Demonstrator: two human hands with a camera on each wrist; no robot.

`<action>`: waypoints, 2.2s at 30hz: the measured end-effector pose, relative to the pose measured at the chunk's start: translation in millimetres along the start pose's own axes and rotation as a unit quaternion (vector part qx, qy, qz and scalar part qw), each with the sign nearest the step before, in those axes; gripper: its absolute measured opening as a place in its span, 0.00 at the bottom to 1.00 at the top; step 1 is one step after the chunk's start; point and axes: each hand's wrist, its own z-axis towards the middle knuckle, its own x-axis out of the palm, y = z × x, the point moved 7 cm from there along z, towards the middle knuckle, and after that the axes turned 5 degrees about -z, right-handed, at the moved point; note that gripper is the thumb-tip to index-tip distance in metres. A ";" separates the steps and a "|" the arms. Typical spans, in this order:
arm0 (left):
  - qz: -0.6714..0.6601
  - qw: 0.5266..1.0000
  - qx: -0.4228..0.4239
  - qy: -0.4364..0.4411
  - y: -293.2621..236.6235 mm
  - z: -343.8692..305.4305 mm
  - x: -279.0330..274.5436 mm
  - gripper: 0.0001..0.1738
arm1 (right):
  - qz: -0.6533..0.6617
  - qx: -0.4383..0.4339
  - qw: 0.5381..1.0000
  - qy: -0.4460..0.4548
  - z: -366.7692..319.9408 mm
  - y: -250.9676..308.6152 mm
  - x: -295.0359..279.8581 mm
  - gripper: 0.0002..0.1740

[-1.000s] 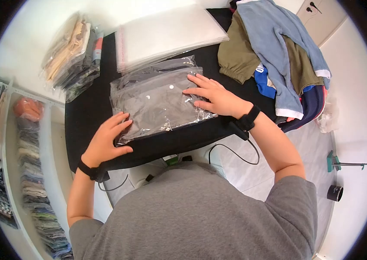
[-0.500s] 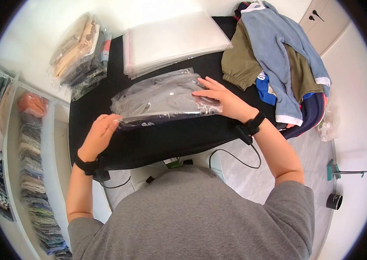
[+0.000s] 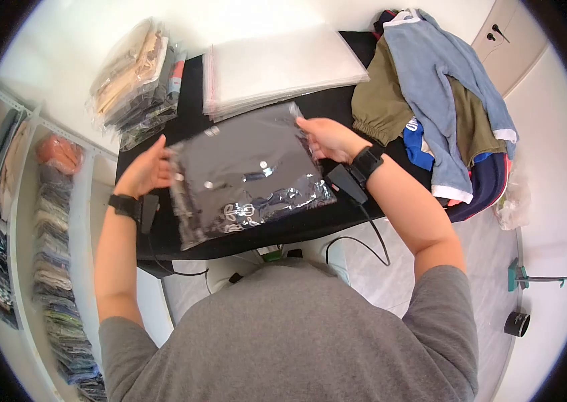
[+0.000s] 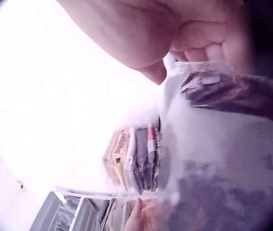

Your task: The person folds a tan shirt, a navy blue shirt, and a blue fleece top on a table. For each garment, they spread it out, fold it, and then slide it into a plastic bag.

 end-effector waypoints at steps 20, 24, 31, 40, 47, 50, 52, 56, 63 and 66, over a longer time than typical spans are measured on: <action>0.024 0.998 0.048 -0.019 49.5 -25.0 27.5 0.11 | -0.041 -0.007 0.998 -0.045 -28.1 -13.5 -5.3 0.14; -0.001 0.999 0.053 -0.011 50.2 -22.7 27.8 0.13 | -0.125 0.015 0.990 -0.062 -34.7 -11.1 2.8 0.13; -0.030 0.999 0.026 -0.024 48.5 -20.5 28.8 0.14 | -0.157 -0.022 0.981 -0.108 -32.8 -14.1 -0.1 0.12; -0.138 0.988 -0.013 0.062 56.8 -1.0 39.8 0.16 | -0.113 -0.044 0.986 -0.115 -34.2 -17.6 -1.8 0.11; -0.172 0.962 0.068 0.199 33.3 -40.8 76.5 0.19 | -0.090 -0.022 0.986 -0.138 -43.3 -10.1 5.7 0.09; -0.137 0.971 0.127 0.151 26.7 -51.7 76.0 0.19 | -0.046 -0.039 0.994 -0.091 -40.6 9.2 12.5 0.09; -0.121 0.973 0.148 0.130 11.3 -69.2 70.8 0.20 | -0.057 -0.058 0.993 -0.080 -36.7 34.1 17.8 0.10; -0.181 0.932 0.304 0.082 -38.1 -104.9 43.0 0.19 | -0.084 -0.137 0.987 -0.026 -31.8 112.8 49.1 0.10; -0.317 0.829 0.460 -0.035 -146.4 -129.9 -47.4 0.14 | -0.026 -0.358 0.915 0.183 -13.0 325.7 125.8 0.15; -0.419 0.763 0.491 -0.046 -195.5 -120.1 -69.7 0.14 | -0.002 -0.433 0.898 0.081 -38.3 358.7 130.8 0.15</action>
